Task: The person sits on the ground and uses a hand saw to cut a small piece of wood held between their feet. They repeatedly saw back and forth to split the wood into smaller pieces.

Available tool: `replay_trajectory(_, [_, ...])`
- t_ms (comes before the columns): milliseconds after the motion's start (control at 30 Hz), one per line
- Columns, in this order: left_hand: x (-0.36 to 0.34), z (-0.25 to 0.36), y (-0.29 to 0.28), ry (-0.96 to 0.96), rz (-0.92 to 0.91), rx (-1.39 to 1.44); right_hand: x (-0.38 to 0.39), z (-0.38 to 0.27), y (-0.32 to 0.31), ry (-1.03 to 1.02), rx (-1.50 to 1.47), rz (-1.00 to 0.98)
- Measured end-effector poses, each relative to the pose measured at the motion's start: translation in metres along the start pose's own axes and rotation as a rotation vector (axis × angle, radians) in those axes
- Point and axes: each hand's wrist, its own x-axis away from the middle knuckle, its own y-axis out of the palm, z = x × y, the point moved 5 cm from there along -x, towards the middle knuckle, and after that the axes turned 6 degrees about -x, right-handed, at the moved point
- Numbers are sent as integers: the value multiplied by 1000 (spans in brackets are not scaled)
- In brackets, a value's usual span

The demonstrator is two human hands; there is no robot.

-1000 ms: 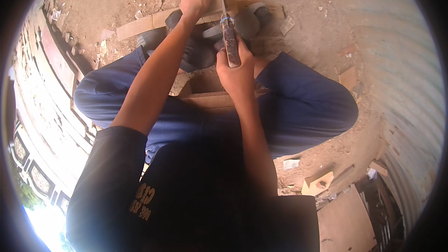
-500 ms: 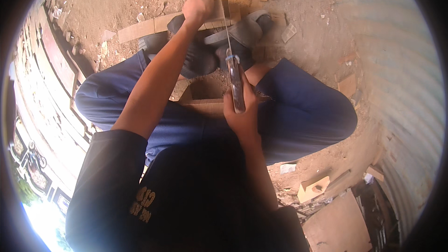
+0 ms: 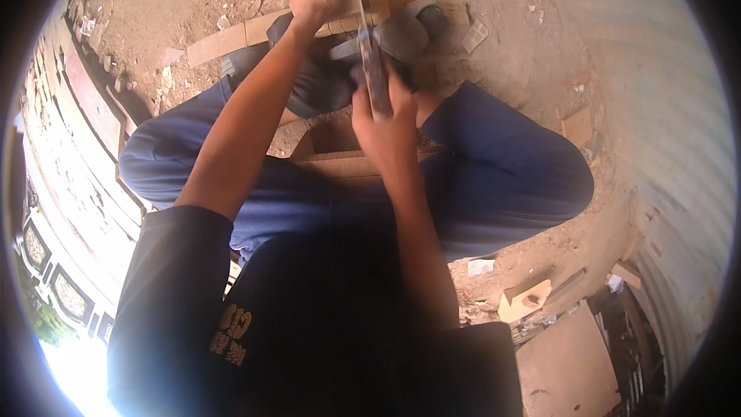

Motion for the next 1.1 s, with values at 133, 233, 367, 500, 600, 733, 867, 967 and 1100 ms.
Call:
replay_trajectory(133, [-5, -2, 1, -15, -18, -32, 7, 9, 1, -127, 51, 31])
replay_trajectory(233, [-6, -3, 2, 5, 14, -47, 54, 6, -11, -239, 23, 103])
replay_trajectory(367, [-2, 3, -2, 45, -15, -66, -10, -11, 6, 36, 62, -33])
replay_trajectory(500, [-2, 0, -5, 2, -20, -101, 31, -15, -3, -95, 84, 28])
replay_trajectory(600, [-9, 1, -2, -15, 12, -96, 79, -9, -15, -59, -9, 85])
replay_trajectory(733, [-8, -1, 0, -35, -31, -81, 40, -13, -15, 3, 1, 36])
replay_trajectory(867, [-7, 4, -3, 27, 4, -170, 76, -17, -30, -72, 50, 63])
replay_trajectory(967, [-2, 11, 0, 117, 15, -217, 123, -28, -41, -45, 35, 102])
replay_trajectory(1100, [-8, 15, 5, 323, 27, -186, 87, -24, -28, -12, 50, 26])
